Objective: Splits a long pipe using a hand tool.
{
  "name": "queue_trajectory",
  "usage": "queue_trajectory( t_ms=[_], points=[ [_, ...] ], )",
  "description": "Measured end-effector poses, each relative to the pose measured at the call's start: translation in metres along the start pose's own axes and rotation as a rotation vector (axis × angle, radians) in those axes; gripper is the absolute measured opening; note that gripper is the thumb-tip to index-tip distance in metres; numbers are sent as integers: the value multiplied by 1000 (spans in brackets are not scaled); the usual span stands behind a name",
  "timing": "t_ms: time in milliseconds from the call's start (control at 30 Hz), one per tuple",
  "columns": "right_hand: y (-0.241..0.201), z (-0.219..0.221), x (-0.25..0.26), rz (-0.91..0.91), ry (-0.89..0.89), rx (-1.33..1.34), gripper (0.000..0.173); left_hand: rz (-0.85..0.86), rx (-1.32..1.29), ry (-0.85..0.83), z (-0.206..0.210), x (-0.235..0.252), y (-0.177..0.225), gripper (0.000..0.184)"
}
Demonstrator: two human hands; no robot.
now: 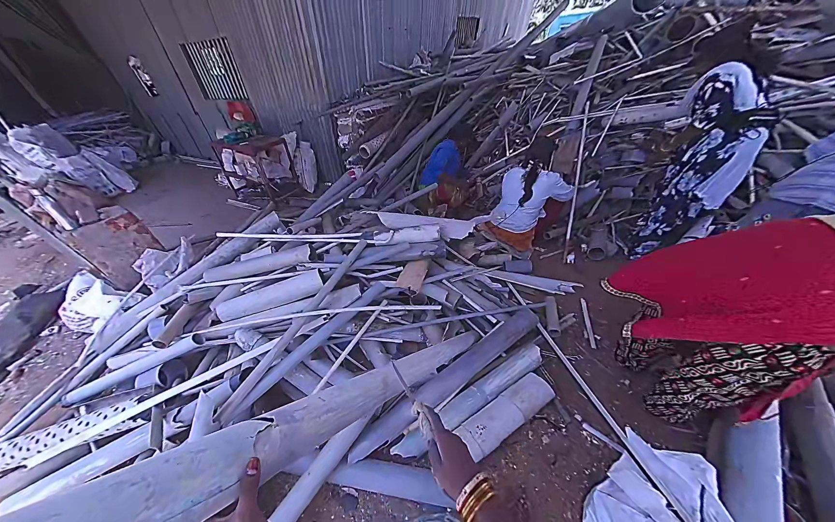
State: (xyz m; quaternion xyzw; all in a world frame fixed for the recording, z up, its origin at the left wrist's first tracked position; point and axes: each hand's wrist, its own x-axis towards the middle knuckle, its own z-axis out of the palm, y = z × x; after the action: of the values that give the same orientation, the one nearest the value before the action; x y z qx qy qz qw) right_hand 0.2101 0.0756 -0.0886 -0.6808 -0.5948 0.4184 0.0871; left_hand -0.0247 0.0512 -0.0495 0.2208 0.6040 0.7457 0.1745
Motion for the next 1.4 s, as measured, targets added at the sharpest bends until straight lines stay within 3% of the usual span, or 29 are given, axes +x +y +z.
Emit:
queue_trajectory(
  t_ms=[100,167,300,500,633,800,967,1100,1267,1400],
  points=[
    [-42,12,-48,-363,87,14,56,25,-3,3,5,-4,5,76],
    [-50,22,-62,-463,111,-18,52,22,-15,-4,7,-9,10,75],
    [-35,14,-29,-180,-29,-55,57,14,0,-20,2,-17,10,77],
    [-87,3,-75,-252,-187,-231,64,35,-32,-4,1,-15,2,74],
    [-58,1,-21,-81,-174,-220,67,9,-23,0,-6,-17,1,76],
    [-84,7,-71,-307,-203,-166,60,14,-14,34,-6,-16,-2,74],
    [-55,19,-36,-216,-130,-64,58,-14,-26,91,-11,-12,-7,74],
    [-63,24,-70,-377,-144,-48,56,-15,-15,101,-15,-8,-14,76],
    [-52,9,-38,-229,-142,-32,59,-7,-4,82,-13,-6,-12,75],
    [-66,9,-66,-390,-125,-47,57,-3,13,90,-6,-3,-9,76]
  ],
)
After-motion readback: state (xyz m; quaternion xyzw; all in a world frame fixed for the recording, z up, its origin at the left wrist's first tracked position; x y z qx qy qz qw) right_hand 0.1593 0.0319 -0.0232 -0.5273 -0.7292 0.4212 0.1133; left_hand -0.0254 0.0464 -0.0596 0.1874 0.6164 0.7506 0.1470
